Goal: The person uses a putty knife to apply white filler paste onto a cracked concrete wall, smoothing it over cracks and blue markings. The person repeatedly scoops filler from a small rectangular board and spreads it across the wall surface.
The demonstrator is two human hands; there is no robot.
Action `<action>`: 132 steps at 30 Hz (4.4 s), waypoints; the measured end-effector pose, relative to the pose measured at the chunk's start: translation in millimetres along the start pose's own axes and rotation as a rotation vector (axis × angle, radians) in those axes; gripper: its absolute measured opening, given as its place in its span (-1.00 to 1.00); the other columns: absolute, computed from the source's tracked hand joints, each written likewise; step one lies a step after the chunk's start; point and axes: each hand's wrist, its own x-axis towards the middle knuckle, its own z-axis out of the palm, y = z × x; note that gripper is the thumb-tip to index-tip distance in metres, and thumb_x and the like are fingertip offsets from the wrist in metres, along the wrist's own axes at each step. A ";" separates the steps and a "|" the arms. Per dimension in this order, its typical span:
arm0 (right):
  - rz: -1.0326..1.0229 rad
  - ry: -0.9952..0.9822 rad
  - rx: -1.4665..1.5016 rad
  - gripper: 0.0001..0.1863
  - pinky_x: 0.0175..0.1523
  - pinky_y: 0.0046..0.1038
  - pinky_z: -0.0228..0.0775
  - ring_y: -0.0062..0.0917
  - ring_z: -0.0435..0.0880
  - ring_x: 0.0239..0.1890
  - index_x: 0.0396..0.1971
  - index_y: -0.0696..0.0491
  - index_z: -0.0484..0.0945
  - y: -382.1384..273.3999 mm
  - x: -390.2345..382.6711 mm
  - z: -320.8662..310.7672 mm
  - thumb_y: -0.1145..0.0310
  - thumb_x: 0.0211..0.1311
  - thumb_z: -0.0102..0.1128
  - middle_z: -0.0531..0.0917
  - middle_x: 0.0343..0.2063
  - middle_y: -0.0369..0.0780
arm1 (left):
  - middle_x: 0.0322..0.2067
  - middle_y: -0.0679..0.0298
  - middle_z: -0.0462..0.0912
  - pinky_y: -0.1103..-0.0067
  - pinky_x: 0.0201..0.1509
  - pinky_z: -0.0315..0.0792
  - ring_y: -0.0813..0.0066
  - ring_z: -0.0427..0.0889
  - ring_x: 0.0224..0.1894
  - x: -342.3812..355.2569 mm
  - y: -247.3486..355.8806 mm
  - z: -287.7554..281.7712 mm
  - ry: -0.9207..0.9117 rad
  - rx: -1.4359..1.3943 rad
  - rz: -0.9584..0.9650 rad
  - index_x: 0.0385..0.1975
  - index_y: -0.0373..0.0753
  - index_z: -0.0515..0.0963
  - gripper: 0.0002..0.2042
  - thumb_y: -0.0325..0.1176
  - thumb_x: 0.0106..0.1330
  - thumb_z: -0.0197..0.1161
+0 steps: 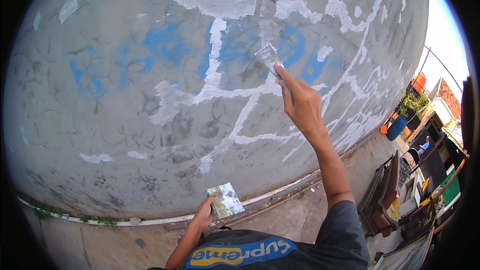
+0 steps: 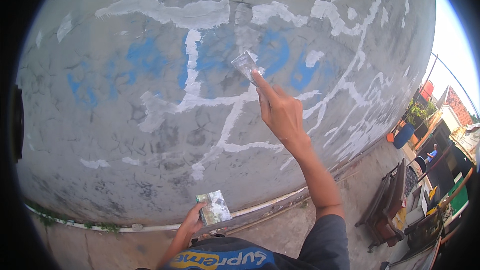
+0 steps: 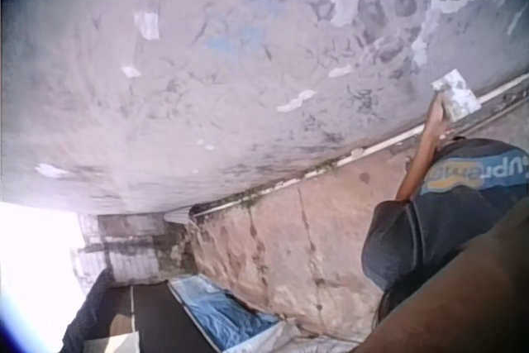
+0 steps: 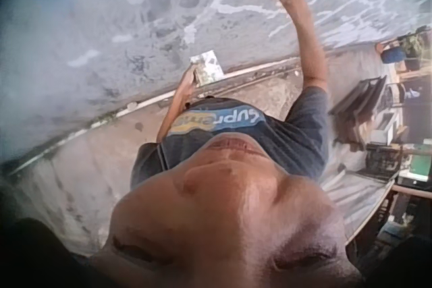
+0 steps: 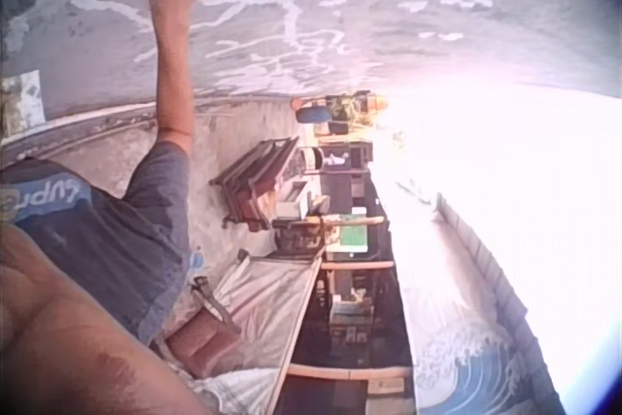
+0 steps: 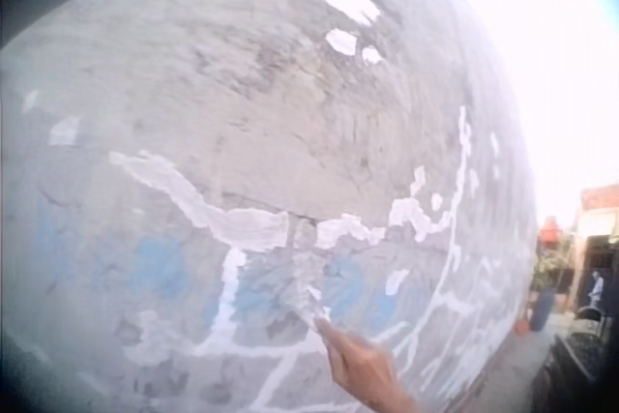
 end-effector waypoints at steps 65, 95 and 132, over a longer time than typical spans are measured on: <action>-0.077 0.048 0.030 -0.34 -0.71 -0.47 0.06 -0.58 0.25 -0.78 0.25 -0.31 0.40 15.1 -38.2 17.9 0.50 0.12 0.24 0.39 -0.66 -0.36 | 0.06 0.07 0.50 0.31 0.19 0.41 0.20 0.53 0.08 5.2 -31.3 10.6 0.045 0.032 -0.007 0.16 -0.34 0.30 -0.58 -0.25 0.38 -0.03; -0.129 -0.080 -0.110 -0.39 -0.67 -0.49 0.15 -0.54 0.35 -0.74 0.17 -0.37 0.48 70.4 -46.7 15.8 0.48 0.10 0.27 0.41 -0.66 -0.35 | 0.00 0.13 0.53 0.36 0.13 0.47 0.29 0.57 0.02 -13.4 -23.6 2.8 0.116 -0.025 0.098 0.13 -0.33 0.31 -0.62 -0.33 0.35 -0.04; -0.026 -0.041 -0.103 -0.52 -0.64 -0.46 0.18 -0.52 0.37 -0.73 0.07 -0.30 0.57 43.8 5.4 -2.1 0.46 0.14 0.24 0.43 -0.66 -0.29 | -0.03 0.16 0.55 0.36 0.13 0.45 0.33 0.56 0.00 -0.5 -26.3 -10.0 0.160 0.047 0.089 0.09 -0.31 0.36 -0.65 -0.32 0.35 0.00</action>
